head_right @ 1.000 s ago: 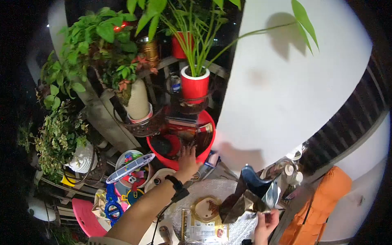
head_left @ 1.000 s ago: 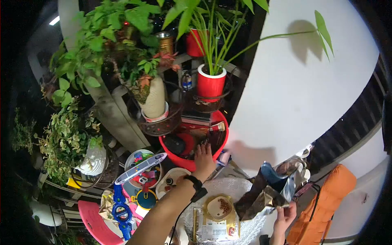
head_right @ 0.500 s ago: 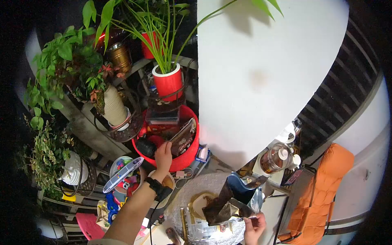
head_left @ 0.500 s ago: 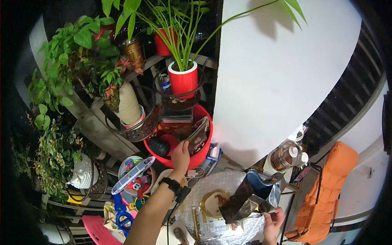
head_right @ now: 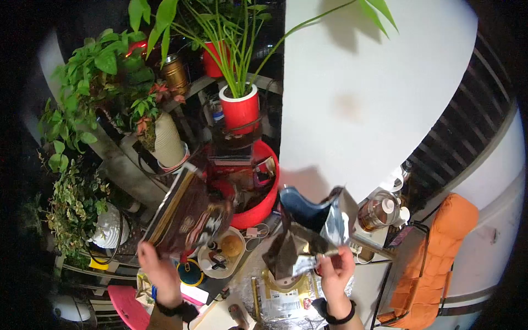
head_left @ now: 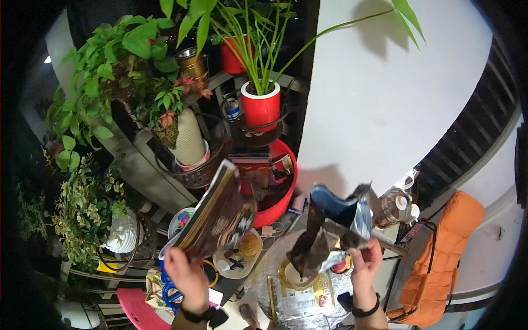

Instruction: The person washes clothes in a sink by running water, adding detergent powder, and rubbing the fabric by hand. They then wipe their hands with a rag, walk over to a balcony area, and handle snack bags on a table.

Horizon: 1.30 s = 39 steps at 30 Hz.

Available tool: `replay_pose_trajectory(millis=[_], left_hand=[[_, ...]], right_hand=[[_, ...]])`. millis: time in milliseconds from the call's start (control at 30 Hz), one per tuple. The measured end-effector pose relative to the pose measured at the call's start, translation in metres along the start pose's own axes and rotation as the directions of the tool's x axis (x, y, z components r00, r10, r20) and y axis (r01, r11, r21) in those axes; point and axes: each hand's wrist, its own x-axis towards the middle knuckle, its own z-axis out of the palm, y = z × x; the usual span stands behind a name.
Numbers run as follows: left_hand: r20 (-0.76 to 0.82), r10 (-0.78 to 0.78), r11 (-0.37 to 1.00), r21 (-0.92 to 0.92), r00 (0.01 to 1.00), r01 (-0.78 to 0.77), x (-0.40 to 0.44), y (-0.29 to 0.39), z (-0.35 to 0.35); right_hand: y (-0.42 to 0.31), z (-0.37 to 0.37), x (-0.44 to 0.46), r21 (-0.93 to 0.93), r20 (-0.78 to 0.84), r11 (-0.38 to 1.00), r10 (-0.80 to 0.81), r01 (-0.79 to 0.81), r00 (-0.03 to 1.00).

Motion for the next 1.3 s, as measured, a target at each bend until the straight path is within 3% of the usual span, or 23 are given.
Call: replay_pose_trajectory(millis=[67, 100, 233, 267, 300, 333, 400, 467, 500, 533, 567, 600, 667, 800, 933, 1000, 1067, 1133, 1167, 1200, 1233, 1300], left_hand=[[-0.063, 0.028, 0.993, 0.121, 0.998, -0.020, -0.016, 0.027, -0.018], [-0.043, -0.025, 0.995, 0.096, 0.999, 0.029, -0.022, 0.032, -0.039], [-0.012, -0.067, 0.986, 0.154, 0.998, 0.068, -0.056, 0.030, -0.118], [-0.015, -0.192, 0.981, 0.012, 0.981, 0.192, -0.064, 0.038, -0.125], [-0.126, -0.172, 0.982, 0.061, 0.977, 0.181, -0.074, 0.033, -0.137], [-0.041, -0.174, 0.981, 0.075, 0.984, 0.177, -0.081, 0.031, -0.151], [-0.071, -0.209, 0.957, 0.192, 0.975, 0.219, -0.095, 0.034, -0.179], [0.005, -0.243, 0.949, 0.209, 0.970, 0.237, -0.101, 0.052, -0.176], [-0.100, -0.204, 0.940, 0.259, 0.974, 0.224, -0.111, 0.048, -0.183], [-0.027, -0.247, 0.906, 0.347, 0.969, 0.241, -0.111, 0.058, -0.184], [-0.057, -0.243, 0.895, 0.371, 0.968, 0.246, -0.114, 0.059, -0.185], [-0.088, -0.237, 0.884, 0.393, 0.968, 0.252, -0.118, 0.059, -0.187], [-0.060, -0.300, 0.849, 0.439, 0.952, 0.295, -0.122, 0.058, -0.201], [0.065, -0.395, 0.785, 0.543, 0.917, 0.299, -0.124, 0.060, -0.203], [0.014, -0.428, 0.724, 0.604, 0.904, 0.333, -0.127, 0.054, -0.199], [-0.040, -0.489, 0.679, 0.610, 0.871, 0.409, -0.125, 0.059, -0.188], [-0.002, -0.483, 0.687, 0.618, 0.875, 0.381, -0.130, 0.054, -0.188], [-0.021, -0.497, 0.691, 0.595, 0.868, 0.411, -0.141, 0.040, -0.199], [-0.050, -0.532, 0.666, 0.592, 0.845, 0.454, -0.143, 0.040, -0.198], [-0.079, -0.566, 0.638, 0.588, 0.821, 0.497, -0.145, 0.039, -0.196], [-0.076, -0.574, 0.634, 0.590, 0.816, 0.501, -0.150, 0.035, -0.199], [-0.105, -0.626, 0.582, 0.596, 0.772, 0.553, -0.161, 0.024, -0.208]], right_hand=[[0.003, 0.021, 0.019, -0.046, 0.019, 0.987, -0.156, 0.156, 0.988], [-0.003, 0.039, 0.027, -0.044, 0.027, 0.980, -0.195, 0.196, 0.980], [0.007, 0.094, 0.063, 0.076, 0.117, 0.961, -0.275, 0.267, 0.954], [0.009, 0.109, 0.069, 0.103, 0.129, 0.957, -0.282, 0.270, 0.951], [0.011, 0.124, 0.073, 0.133, 0.139, 0.962, -0.256, 0.238, 0.957], [0.017, 0.136, 0.077, 0.161, 0.151, 0.965, -0.229, 0.204, 0.962], [0.060, 0.157, 0.097, 0.129, 0.146, 0.928, -0.367, 0.350, 0.919], [0.098, 0.168, 0.102, 0.046, 0.201, 0.933, -0.358, 0.357, 0.912], [0.120, 0.169, 0.100, 0.042, 0.213, 0.939, -0.342, 0.341, 0.915], [0.140, 0.171, 0.100, -0.107, 0.187, 0.936, -0.312, 0.335, 0.932], [0.160, 0.170, 0.101, -0.256, 0.158, 0.913, -0.286, 0.318, 0.945], [0.173, 0.167, 0.105, -0.223, 0.139, 0.961, -0.136, 0.165, 0.981], [0.191, 0.160, 0.102, -0.429, 0.248, 0.820, -0.295, 0.378, 0.923], [0.182, 0.157, 0.104, -0.514, 0.334, 0.780, -0.201, 0.356, 0.921], [0.147, 0.158, 0.076, -0.409, 0.288, 0.852, -0.219, 0.327, 0.932], [0.144, 0.137, 0.046, -0.177, 0.300, 0.973, -0.088, 0.147, 0.950], [0.170, 0.084, 0.010, -0.228, 0.517, 0.970, 0.194, -0.085, 0.834], [0.152, 0.051, -0.049, -0.306, 0.594, 0.898, 0.440, -0.317, 0.673], [0.169, 0.029, -0.079, -0.277, 0.611, 0.878, 0.474, -0.389, 0.634], [0.173, 0.008, -0.107, -0.459, 0.548, 0.790, 0.613, -0.408, 0.570], [0.180, -0.013, -0.133, -0.520, 0.519, 0.691, 0.723, -0.503, 0.456], [0.196, -0.053, -0.189, -0.425, 0.523, 0.653, 0.743, -0.627, 0.419]])
